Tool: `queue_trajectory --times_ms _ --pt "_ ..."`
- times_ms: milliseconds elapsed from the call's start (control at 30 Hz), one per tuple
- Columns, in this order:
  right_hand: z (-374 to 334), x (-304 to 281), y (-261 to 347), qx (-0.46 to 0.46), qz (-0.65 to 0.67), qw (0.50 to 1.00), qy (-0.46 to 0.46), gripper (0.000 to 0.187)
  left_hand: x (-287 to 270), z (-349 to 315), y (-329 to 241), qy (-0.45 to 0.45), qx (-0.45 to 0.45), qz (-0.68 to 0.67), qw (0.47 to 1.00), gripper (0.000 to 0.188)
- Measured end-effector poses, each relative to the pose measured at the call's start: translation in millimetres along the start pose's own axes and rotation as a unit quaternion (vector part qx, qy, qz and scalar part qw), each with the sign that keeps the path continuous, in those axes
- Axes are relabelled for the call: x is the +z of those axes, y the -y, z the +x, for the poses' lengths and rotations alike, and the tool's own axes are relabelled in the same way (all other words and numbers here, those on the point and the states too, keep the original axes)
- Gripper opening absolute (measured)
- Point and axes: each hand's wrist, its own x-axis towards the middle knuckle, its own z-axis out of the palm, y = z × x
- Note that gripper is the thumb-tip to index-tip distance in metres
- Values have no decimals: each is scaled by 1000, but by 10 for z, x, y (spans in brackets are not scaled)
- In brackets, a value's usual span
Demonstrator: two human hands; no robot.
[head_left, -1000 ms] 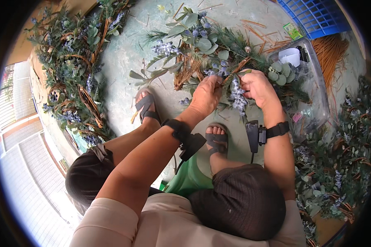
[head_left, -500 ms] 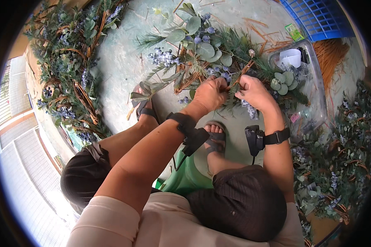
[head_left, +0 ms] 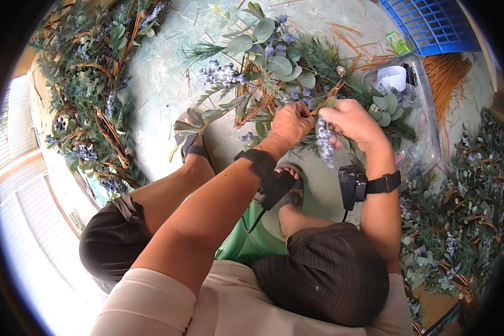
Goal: Manually assemble floral and pine wreaths by attaching foliage, berries, and tags to a woven base.
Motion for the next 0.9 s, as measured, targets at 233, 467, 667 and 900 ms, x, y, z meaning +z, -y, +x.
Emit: queue_trajectory --times_ms 233,467,667,900 --pt "-29 182 -342 35 263 958 -111 14 -38 -39 -53 -29 29 36 999 14" --pt "169 429 -361 20 189 969 -155 17 -180 -111 56 76 -24 -193 978 10" --pt "229 490 -401 16 240 948 -208 15 -360 -186 -155 129 -11 -147 981 23" --pt "201 534 -274 0 360 910 -205 18 -416 -185 -133 157 18 -122 980 22"
